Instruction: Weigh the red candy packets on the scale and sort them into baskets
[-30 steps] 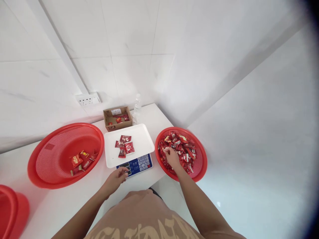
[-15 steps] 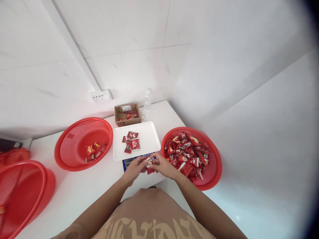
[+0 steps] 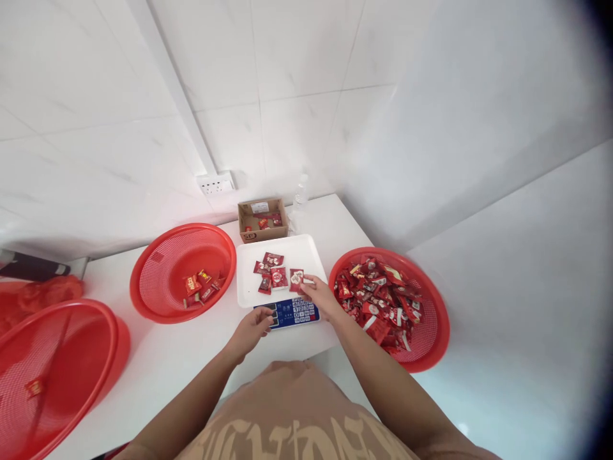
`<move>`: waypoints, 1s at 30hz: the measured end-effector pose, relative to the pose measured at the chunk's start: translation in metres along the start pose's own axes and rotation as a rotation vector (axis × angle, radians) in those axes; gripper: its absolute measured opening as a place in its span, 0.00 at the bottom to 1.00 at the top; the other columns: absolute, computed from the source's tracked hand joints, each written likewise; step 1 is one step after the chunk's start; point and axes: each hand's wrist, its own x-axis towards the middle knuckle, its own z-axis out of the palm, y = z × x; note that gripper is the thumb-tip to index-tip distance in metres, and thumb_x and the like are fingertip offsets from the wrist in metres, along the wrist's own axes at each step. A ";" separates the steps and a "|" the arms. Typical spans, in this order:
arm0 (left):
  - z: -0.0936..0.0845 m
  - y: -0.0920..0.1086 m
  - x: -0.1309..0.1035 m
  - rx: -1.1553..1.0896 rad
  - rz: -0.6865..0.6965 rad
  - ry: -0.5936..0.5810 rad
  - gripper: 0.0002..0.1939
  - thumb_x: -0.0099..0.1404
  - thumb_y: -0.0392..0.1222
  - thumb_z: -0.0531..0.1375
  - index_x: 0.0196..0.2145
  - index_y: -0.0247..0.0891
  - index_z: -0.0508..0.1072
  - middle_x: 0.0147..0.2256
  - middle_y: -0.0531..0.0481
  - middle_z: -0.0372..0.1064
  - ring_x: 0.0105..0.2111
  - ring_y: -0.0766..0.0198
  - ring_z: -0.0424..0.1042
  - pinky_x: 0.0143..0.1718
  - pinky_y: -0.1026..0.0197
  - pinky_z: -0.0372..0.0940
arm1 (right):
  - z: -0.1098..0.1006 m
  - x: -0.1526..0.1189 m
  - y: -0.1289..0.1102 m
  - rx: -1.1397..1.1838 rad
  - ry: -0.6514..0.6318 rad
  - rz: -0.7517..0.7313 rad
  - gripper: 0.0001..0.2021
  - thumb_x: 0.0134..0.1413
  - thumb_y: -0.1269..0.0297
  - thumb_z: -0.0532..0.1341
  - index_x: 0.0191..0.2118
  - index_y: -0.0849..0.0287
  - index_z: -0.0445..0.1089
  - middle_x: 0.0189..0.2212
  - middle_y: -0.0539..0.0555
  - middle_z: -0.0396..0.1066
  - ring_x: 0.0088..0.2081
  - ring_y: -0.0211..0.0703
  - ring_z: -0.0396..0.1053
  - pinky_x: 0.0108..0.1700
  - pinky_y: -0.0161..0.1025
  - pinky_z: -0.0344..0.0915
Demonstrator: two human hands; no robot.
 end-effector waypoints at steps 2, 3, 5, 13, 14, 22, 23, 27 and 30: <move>-0.010 -0.003 0.001 0.037 0.021 -0.017 0.19 0.53 0.51 0.59 0.39 0.37 0.67 0.31 0.51 0.67 0.31 0.63 0.67 0.37 0.58 0.62 | -0.001 0.004 -0.002 -0.072 0.080 -0.030 0.20 0.50 0.66 0.58 0.50 0.56 0.61 0.43 0.56 0.71 0.40 0.41 0.72 0.40 0.39 0.69; -0.015 -0.006 0.003 0.064 0.038 -0.026 0.19 0.53 0.51 0.58 0.39 0.37 0.67 0.31 0.51 0.66 0.31 0.63 0.67 0.36 0.58 0.62 | -0.004 0.004 -0.001 -0.136 0.121 -0.060 0.21 0.50 0.66 0.57 0.52 0.57 0.61 0.46 0.57 0.70 0.42 0.41 0.71 0.41 0.40 0.69; -0.023 -0.014 0.006 0.124 0.070 -0.044 0.20 0.54 0.53 0.57 0.40 0.37 0.67 0.31 0.51 0.66 0.32 0.62 0.67 0.36 0.58 0.61 | -0.012 -0.002 0.006 -0.256 0.187 -0.131 0.20 0.50 0.66 0.57 0.51 0.58 0.62 0.48 0.59 0.69 0.43 0.42 0.70 0.45 0.42 0.67; -0.035 -0.042 0.010 0.240 0.080 -0.128 0.20 0.54 0.55 0.55 0.38 0.38 0.68 0.30 0.51 0.66 0.32 0.61 0.68 0.36 0.58 0.62 | -0.057 -0.062 0.051 -0.430 0.374 -0.184 0.13 0.50 0.61 0.54 0.41 0.56 0.70 0.41 0.55 0.73 0.44 0.46 0.70 0.49 0.48 0.65; -0.034 -0.041 0.010 0.243 0.078 -0.130 0.19 0.53 0.55 0.55 0.37 0.38 0.68 0.30 0.51 0.66 0.32 0.61 0.68 0.35 0.58 0.62 | -0.061 -0.067 0.052 -0.447 0.394 -0.181 0.13 0.50 0.60 0.54 0.40 0.55 0.70 0.41 0.55 0.73 0.44 0.46 0.71 0.49 0.47 0.64; -0.015 -0.022 0.013 0.259 0.097 -0.075 0.18 0.52 0.53 0.55 0.36 0.38 0.69 0.29 0.50 0.67 0.31 0.60 0.66 0.34 0.59 0.61 | -0.076 -0.058 0.044 -0.585 0.370 -0.163 0.13 0.53 0.62 0.52 0.42 0.55 0.69 0.42 0.55 0.73 0.44 0.45 0.70 0.50 0.45 0.63; -0.011 -0.020 0.012 0.256 0.098 -0.075 0.18 0.52 0.53 0.55 0.36 0.38 0.69 0.29 0.50 0.67 0.31 0.60 0.66 0.34 0.59 0.61 | -0.079 -0.055 0.044 -0.607 0.355 -0.161 0.13 0.53 0.63 0.52 0.42 0.56 0.69 0.43 0.55 0.73 0.44 0.45 0.70 0.50 0.44 0.63; 0.007 -0.013 0.012 0.274 0.108 -0.084 0.18 0.53 0.53 0.55 0.37 0.38 0.69 0.29 0.50 0.67 0.31 0.61 0.66 0.34 0.59 0.61 | -0.092 -0.045 0.051 -0.756 0.270 -0.156 0.15 0.55 0.68 0.51 0.46 0.62 0.68 0.45 0.59 0.71 0.47 0.45 0.68 0.51 0.41 0.61; 0.022 -0.011 0.013 0.278 0.119 -0.047 0.18 0.54 0.52 0.55 0.38 0.38 0.69 0.32 0.49 0.69 0.33 0.60 0.67 0.37 0.58 0.61 | -0.101 -0.040 0.057 -0.822 0.232 -0.148 0.16 0.54 0.69 0.51 0.48 0.63 0.67 0.47 0.61 0.69 0.48 0.46 0.67 0.51 0.40 0.61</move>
